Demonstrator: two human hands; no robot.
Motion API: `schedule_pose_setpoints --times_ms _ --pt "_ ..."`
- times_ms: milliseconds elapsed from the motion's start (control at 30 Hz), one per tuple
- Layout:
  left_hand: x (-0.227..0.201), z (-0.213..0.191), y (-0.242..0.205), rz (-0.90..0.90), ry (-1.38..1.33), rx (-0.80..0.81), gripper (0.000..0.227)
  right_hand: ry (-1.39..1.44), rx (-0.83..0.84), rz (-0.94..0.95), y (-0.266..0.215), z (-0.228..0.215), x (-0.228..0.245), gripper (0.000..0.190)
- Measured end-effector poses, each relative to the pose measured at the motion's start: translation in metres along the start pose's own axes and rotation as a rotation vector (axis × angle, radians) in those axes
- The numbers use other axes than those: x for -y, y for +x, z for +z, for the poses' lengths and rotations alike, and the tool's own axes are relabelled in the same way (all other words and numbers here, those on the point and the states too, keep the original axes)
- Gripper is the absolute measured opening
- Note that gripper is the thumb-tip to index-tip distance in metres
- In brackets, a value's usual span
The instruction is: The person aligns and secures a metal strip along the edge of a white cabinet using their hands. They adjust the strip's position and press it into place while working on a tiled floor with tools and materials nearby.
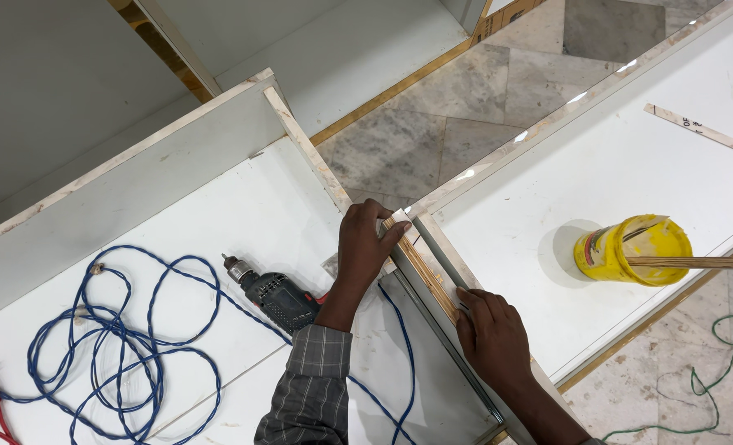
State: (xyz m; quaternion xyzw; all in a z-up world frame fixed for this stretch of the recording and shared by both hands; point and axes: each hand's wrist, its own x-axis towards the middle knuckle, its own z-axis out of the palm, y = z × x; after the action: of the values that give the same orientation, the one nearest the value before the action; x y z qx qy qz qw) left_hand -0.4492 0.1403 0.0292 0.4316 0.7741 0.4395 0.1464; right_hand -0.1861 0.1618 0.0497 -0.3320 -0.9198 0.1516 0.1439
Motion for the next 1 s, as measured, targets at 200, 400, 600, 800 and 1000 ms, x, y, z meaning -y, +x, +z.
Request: schedule_pose_setpoints --times_ms 200,400,600,800,1000 --pt "0.005 0.005 -0.003 0.11 -0.021 -0.061 0.036 0.012 -0.03 -0.027 0.001 0.0 0.001 0.031" --pt "0.011 0.007 0.001 0.063 0.034 -0.019 0.036 0.009 -0.019 -0.022 0.002 -0.002 0.003 0.031" --pt "0.012 0.01 -0.002 0.021 0.031 -0.031 0.036 0.01 0.011 -0.007 0.003 -0.003 0.003 0.03" --pt "0.006 0.016 -0.011 0.089 0.133 -0.053 0.048 0.052 0.004 0.024 0.004 -0.004 0.002 0.026" --pt "-0.008 0.016 -0.024 0.176 0.186 0.023 0.096 0.147 -0.014 0.167 0.005 -0.006 0.003 0.02"
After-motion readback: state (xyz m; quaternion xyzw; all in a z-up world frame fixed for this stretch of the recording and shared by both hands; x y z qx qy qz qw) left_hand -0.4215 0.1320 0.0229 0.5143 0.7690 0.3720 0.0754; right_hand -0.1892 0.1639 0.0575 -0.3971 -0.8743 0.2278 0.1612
